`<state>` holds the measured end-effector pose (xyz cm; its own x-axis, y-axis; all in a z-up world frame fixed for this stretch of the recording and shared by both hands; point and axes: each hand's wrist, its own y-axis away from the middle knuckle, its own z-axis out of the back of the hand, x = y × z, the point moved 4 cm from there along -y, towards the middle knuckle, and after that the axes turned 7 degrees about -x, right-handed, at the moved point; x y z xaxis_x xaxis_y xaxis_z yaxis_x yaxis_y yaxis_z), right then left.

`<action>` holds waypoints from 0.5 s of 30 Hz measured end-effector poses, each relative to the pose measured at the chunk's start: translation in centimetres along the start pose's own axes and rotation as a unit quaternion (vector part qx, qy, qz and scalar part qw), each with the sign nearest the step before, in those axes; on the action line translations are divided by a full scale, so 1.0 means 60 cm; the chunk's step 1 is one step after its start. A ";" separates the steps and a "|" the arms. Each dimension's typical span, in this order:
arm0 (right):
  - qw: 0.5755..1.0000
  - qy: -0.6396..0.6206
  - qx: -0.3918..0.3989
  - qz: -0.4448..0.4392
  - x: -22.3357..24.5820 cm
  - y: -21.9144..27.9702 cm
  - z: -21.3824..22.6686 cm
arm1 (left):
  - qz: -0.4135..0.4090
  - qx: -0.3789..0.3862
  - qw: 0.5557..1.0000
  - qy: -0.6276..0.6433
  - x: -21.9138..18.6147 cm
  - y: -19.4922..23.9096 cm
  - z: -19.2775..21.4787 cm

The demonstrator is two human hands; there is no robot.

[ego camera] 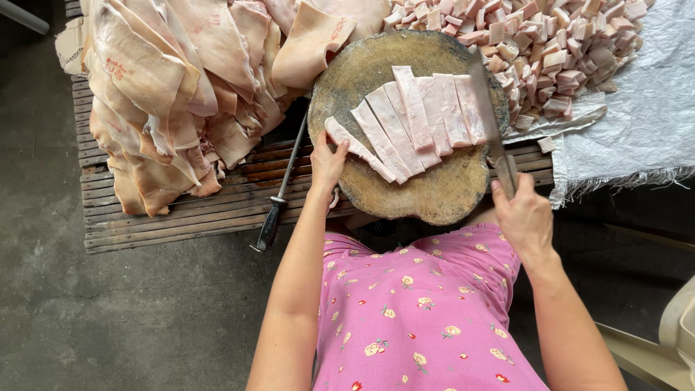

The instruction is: The person cuts strips of pork skin into small cubes using a cleaver on a wooden cutting board.

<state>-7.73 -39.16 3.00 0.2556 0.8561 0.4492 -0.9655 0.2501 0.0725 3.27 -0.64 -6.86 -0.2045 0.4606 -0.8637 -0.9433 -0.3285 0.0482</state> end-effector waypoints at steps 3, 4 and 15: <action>0.998 0.032 -0.060 0.012 -0.013 -0.022 -0.001 | 0.056 0.038 0.996 -0.061 0.012 0.008 -0.042; 0.999 0.026 -0.030 -0.013 -0.015 -0.027 -0.011 | 0.110 0.067 0.988 -0.085 0.011 0.011 -0.062; 0.989 -0.075 0.125 -0.036 0.067 0.023 -0.116 | 0.298 -0.010 0.900 0.318 0.073 0.008 -0.088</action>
<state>-7.70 -32.24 -1.30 0.3312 0.7593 0.5602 -0.9323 0.1718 0.3183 3.33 -3.14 -13.29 -0.4753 -0.3647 -0.8007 -0.7102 -0.3782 0.5938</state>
